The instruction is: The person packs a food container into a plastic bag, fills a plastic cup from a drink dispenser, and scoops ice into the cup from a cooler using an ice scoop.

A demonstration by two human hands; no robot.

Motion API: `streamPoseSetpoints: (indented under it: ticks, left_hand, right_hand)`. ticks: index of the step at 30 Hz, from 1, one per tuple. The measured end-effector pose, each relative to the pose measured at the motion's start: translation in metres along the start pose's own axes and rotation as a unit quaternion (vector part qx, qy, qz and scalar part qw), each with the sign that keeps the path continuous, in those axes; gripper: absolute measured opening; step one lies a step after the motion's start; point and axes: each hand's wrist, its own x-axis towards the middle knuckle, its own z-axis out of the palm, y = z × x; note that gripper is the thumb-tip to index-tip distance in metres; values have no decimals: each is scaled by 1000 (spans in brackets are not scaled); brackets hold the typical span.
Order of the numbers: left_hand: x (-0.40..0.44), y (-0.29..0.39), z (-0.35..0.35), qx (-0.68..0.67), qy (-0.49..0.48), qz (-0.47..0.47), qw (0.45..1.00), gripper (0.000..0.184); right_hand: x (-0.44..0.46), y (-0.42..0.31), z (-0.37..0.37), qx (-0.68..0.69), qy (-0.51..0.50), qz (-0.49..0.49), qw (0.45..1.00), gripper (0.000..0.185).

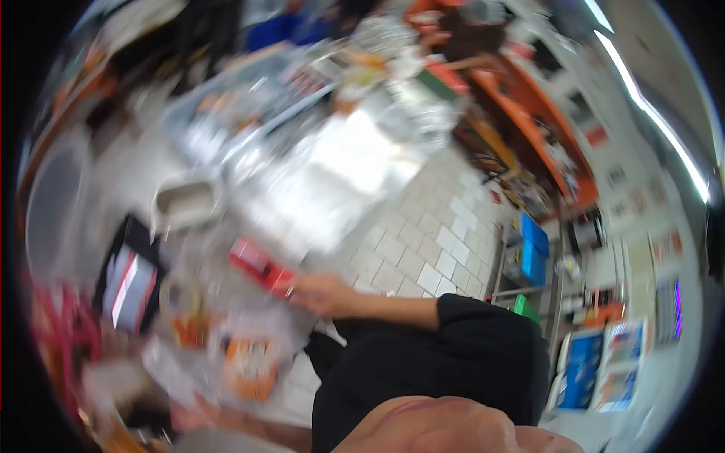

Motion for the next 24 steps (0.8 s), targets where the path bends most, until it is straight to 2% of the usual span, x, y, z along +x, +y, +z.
streamPoseSetpoints:
  ticks: [1, 2, 5, 6, 9, 11, 12, 14, 16, 17, 19, 20, 22, 23, 24]
  left_hand:
    - [7, 13, 14, -8, 26, 33, 999, 73]
    - [15, 40, 26, -17, 57, 62, 996, 72]
    - [10, 115, 66, -81, 96, 136, 983, 67]
    - [2, 141, 83, -110, 80, 156, 978, 66]
    - [-42, 222, 148, -220, -64, 199, 953, 62]
    - [-79, 274, 201, -228, -244, 211, 919, 62]
    - [-100, 298, 228, -215, -336, 208, 893, 63]
    - [-138, 342, 292, -251, -427, 267, 827, 66]
    - [-184, 391, 347, -330, -499, 158, 786, 63]
    - [-204, 398, 365, -332, -506, 111, 788, 63]
    - [-231, 430, 426, -385, -490, 46, 781, 62]
    - [-237, 442, 454, -411, -500, 99, 756, 56]
    - [-241, 470, 500, -384, -527, 129, 747, 54]
    - [-244, 481, 519, -356, -543, 135, 748, 53]
    - [-252, 493, 540, -358, -508, 125, 774, 44]
  right_hand:
    - [-5, -4, -18, -23, 38, -26, 999, 36]
    - [-10, 11, -36, -71, 16, -6, 997, 35]
    - [-34, 25, -86, -13, 90, 5, 996, 32]
    - [-45, 32, -104, 5, 114, -1, 993, 31]
    - [-79, 55, -177, 65, 185, -12, 981, 29]
    - [-105, 67, -226, 125, 224, -10, 966, 28]
    - [-120, 77, -251, 166, 243, -9, 956, 27]
    - [-139, 103, -299, 257, 274, -16, 927, 26]
    - [-158, 127, -358, 323, 268, 43, 907, 25]
    - [-167, 136, -369, 367, 264, 76, 889, 25]
    - [-180, 154, -389, 404, 309, 57, 859, 26]
    - [-181, 168, -419, 394, 331, 31, 857, 26]
    - [-194, 180, -468, 380, 354, 17, 854, 32]
    - [-195, 194, -493, 320, 366, 7, 874, 33]
    - [-194, 207, -509, 266, 374, -2, 888, 34]
